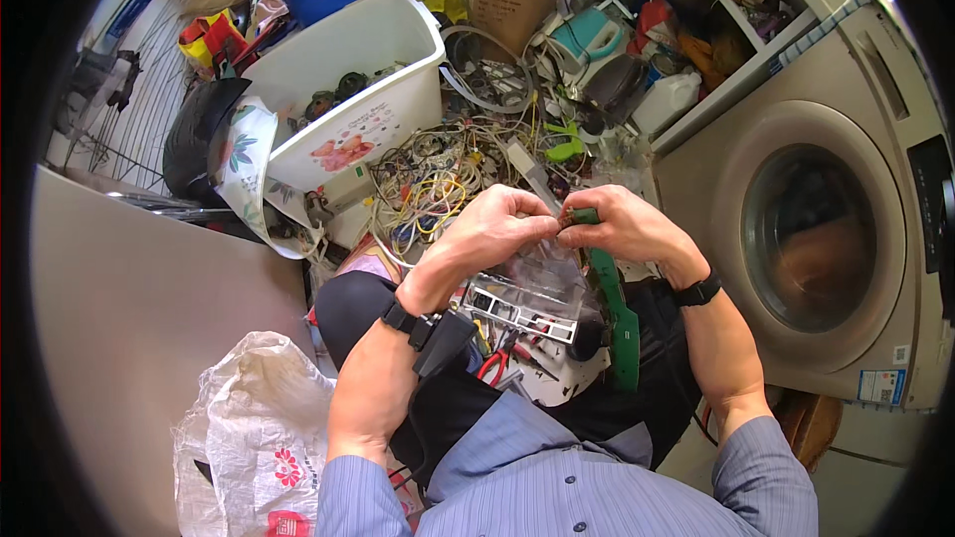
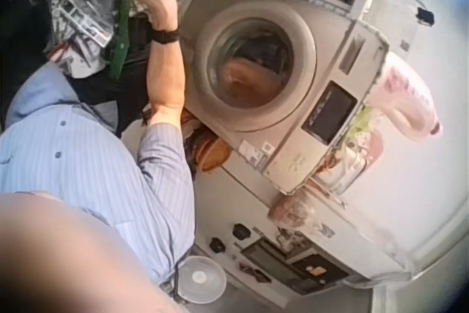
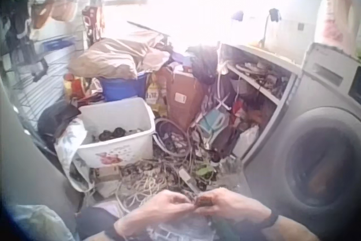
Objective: Repairing a circuit board while sitting on the floor, then standing up to get a tissue and returning to the work area.
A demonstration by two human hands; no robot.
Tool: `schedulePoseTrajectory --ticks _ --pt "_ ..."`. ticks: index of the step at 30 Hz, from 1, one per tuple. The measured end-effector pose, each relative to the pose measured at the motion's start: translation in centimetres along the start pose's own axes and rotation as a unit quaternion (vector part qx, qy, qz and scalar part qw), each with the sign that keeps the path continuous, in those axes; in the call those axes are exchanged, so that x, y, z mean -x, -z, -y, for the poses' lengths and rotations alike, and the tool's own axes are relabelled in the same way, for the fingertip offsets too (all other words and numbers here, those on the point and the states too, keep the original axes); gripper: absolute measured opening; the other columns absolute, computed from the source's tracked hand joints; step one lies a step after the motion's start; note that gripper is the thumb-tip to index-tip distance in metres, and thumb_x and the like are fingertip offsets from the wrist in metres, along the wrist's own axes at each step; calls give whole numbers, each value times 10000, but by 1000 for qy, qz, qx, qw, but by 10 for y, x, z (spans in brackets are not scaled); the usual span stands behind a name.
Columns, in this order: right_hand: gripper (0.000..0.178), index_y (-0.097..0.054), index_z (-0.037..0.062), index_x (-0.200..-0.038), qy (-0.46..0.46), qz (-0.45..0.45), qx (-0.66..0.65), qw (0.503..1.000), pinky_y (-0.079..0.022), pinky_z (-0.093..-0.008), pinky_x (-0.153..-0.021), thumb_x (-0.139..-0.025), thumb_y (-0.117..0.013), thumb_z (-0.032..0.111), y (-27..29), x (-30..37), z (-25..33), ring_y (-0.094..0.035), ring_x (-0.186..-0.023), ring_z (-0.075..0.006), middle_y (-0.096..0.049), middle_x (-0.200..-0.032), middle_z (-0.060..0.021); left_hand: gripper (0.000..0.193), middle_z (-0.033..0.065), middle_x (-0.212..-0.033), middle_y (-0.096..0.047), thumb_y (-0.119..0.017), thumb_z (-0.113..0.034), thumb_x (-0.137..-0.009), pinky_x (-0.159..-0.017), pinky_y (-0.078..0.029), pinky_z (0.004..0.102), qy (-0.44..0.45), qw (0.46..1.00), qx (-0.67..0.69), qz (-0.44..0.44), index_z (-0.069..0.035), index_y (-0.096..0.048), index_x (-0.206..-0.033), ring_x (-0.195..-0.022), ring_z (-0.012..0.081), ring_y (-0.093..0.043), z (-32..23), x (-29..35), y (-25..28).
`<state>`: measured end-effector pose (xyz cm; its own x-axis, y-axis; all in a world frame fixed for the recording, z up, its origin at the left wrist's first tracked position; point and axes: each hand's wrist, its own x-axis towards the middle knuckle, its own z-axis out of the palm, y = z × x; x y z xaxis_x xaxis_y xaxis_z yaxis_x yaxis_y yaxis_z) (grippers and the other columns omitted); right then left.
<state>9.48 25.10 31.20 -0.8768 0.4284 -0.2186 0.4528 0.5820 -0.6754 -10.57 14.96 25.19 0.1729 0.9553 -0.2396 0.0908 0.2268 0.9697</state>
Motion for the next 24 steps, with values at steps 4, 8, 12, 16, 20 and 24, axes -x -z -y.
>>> schedulePoseTrajectory --ticks 4,8,12,16,20,24 --pt "345 -688 -3 -1031 -18 43 -34 998 -507 -440 -801 -850 -719 288 3 -7 -18 -654 -921 -381 -684 -932 -224 265 -20 -763 -635 -711 -276 -912 -661 -433 234 48 999 20 15 -11 -722 -900 -719 62 -546 13 -17 -2" --pt "330 -679 -9 -1026 10 56 -53 997 -501 -447 -785 -865 -703 277 8 -8 -35 -647 -891 -378 -676 -906 -218 243 -29 -750 -621 -676 -221 -925 -629 -409 250 23 998 61 13 18 -714 -904 -701 54 -504 3 -22 -7" --pt "311 -673 -9 -1024 53 22 -97 994 -502 -393 -719 -880 -690 266 6 -5 -55 -662 -806 -307 -680 -846 -180 240 -30 -784 -642 -697 -217 -926 -628 -417 251 11 995 99 30 19 -729 -953 -695 57 -511 8 -35 -9" --pt "300 -671 -6 -1037 -71 105 -191 973 -493 -353 -745 -896 -664 258 12 -5 -55 -652 -853 -189 -680 -845 -131 242 -30 -772 -644 -701 -233 -920 -626 -428 240 41 992 112 44 5 -735 -947 -688 56 -529 12 -40 -5" --pt "214 -679 -6 -1018 -81 10 -342 936 -494 -307 -827 -881 -651 156 -10 -4 -55 -613 -927 -131 -676 -960 -85 240 -14 -766 -646 -699 -229 -912 -642 -424 256 148 982 119 14 6 -740 -942 -723 68 -545 17 -46 -4" --pt "133 -688 -12 -956 9 -176 -392 903 -500 -302 -874 -866 -591 7 -20 2 -63 -614 -949 -133 -673 -1028 -61 187 -8 -813 -691 -718 -195 -907 -693 -468 252 152 985 85 -11 -14 -743 -950 -742 68 -595 18 -48 -6"
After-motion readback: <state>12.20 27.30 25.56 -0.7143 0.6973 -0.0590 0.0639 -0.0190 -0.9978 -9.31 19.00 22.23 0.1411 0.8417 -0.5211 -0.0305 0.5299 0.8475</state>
